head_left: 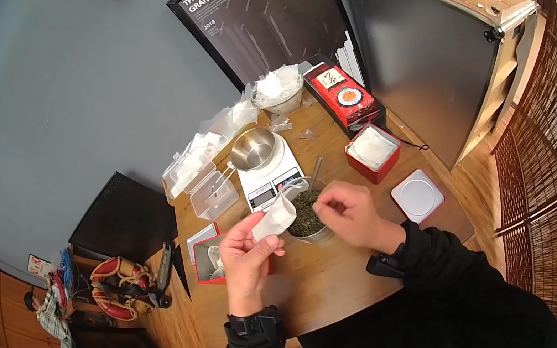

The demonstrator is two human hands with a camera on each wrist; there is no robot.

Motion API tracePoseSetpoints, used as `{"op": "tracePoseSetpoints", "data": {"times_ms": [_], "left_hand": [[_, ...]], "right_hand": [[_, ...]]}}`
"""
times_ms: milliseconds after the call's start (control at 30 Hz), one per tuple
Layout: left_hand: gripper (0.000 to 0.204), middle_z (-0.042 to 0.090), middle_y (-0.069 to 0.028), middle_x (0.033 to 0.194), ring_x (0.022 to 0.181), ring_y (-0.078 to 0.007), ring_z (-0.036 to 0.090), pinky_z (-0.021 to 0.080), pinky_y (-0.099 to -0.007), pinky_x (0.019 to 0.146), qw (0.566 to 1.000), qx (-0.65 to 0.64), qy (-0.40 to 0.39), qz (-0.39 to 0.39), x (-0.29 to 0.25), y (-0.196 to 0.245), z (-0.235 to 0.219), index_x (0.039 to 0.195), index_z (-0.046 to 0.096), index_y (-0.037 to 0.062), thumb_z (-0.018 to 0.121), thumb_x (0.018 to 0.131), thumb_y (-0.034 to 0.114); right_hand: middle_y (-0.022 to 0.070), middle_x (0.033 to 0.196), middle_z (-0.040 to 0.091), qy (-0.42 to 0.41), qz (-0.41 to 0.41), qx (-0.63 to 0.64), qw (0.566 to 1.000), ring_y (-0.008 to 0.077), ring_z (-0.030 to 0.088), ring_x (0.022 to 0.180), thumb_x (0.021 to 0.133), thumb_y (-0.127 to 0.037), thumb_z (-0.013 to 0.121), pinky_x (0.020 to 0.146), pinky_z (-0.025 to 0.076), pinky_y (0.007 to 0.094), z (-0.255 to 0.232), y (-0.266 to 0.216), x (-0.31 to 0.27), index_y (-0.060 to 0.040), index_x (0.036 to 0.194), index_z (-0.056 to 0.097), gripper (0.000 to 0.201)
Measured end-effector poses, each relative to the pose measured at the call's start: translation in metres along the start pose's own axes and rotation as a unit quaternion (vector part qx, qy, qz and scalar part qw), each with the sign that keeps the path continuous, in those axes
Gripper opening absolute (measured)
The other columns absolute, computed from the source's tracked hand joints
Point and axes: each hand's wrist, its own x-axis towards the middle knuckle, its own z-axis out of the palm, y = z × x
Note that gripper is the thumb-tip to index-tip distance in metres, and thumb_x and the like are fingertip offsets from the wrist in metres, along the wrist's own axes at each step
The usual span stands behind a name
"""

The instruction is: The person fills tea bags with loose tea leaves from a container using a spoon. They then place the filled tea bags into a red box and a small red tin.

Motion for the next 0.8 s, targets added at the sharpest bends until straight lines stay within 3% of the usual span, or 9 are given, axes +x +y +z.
{"op": "tracePoseSetpoints", "data": {"times_ms": [100,133,167,400,533,633,733,800], "left_hand": [[0.046,0.071,-0.0187,0.103,0.079,-0.0198,0.071,0.061,-0.0297,0.065,0.997,-0.077,0.025,0.015,-0.003,-0.015,0.009,0.125,0.06,-0.004,0.073,0.081,-0.009],[0.046,0.071,-0.0187,0.103,0.079,-0.0198,0.071,0.061,-0.0297,0.065,0.997,-0.079,0.023,0.014,-0.004,-0.019,0.013,0.125,0.06,-0.004,0.073,0.081,-0.009],[0.046,0.071,-0.0182,0.102,0.079,-0.0186,0.071,0.06,-0.0295,0.067,0.998,-0.032,0.044,0.029,-0.003,-0.023,0.019,0.125,0.059,-0.0046,0.072,0.082,-0.01],[0.051,0.07,-0.0163,0.102,0.085,-0.0154,0.07,0.059,-0.0263,0.074,0.992,0.093,0.05,0.068,-0.003,-0.037,0.045,0.132,0.053,-0.0065,0.07,0.084,-0.012],[0.059,0.066,-0.019,0.117,0.09,-0.0161,0.07,0.059,-0.0266,0.076,0.993,0.087,0.004,0.084,-0.005,-0.04,0.046,0.136,0.05,-0.0036,0.072,0.082,-0.013],[0.062,0.062,-0.0199,0.125,0.09,-0.016,0.07,0.059,-0.0267,0.077,0.988,0.123,0.003,0.092,-0.015,-0.033,0.042,0.137,0.05,-0.0019,0.072,0.08,-0.013],[0.06,0.063,-0.02,0.125,0.087,-0.014,0.07,0.058,-0.025,0.074,0.98,0.171,0.016,0.105,-0.026,-0.019,0.03,0.135,0.052,-0.0021,0.072,0.079,-0.014],[0.057,0.065,-0.0194,0.12,0.084,-0.0121,0.069,0.056,-0.0231,0.071,0.978,0.174,0.046,0.105,-0.031,-0.011,0.021,0.133,0.054,-0.0032,0.072,0.079,-0.014]], "right_hand": [[0.0016,0.082,0.066,-0.069,0.023,0.065,0.995,0.0035,0.057,0.068,0.087,-0.01,0.073,0.058,0.045,0.0213,0.008,-0.012,-0.005,-0.0015,0.095,0.066,0.013],[0.0019,0.084,0.066,-0.112,0.052,0.11,0.986,0.0035,0.058,0.07,0.088,-0.011,0.073,0.061,0.047,0.0218,0.01,-0.015,-0.007,-0.0011,0.097,0.066,0.015],[0.0021,0.088,0.067,-0.135,0.148,0.222,0.954,0.0034,0.059,0.073,0.09,-0.014,0.072,0.064,0.047,0.0216,0.013,-0.021,-0.009,0.0008,0.101,0.064,0.02],[-0.0001,0.086,0.067,-0.041,0.217,0.272,0.937,0.0038,0.06,0.076,0.095,-0.013,0.066,0.064,0.047,0.0209,0.014,-0.027,-0.005,0.0001,0.102,0.064,0.015],[-0.0003,0.085,0.066,-0.019,0.22,0.187,0.957,0.0042,0.059,0.074,0.095,-0.013,0.063,0.065,0.047,0.0222,-0.012,-0.025,0.009,0.0,0.094,0.066,0.013],[0.0013,0.073,0.064,-0.007,0.171,0.013,0.985,0.0055,0.057,0.068,0.093,-0.013,0.065,0.059,0.045,0.0246,-0.059,-0.015,0.039,-0.0019,0.087,0.063,0.013],[0.0051,0.062,0.059,-0.034,0.165,-0.182,0.969,0.0096,0.057,0.063,0.087,-0.011,0.068,0.055,0.045,0.0301,-0.119,0.004,0.074,0.0002,0.076,0.058,0.019],[0.0005,0.066,0.06,-0.123,0.187,-0.333,0.916,0.0066,0.057,0.063,0.085,-0.008,0.069,0.056,0.045,0.0266,-0.143,0.006,0.092,0.0011,0.08,0.063,0.013]]}}
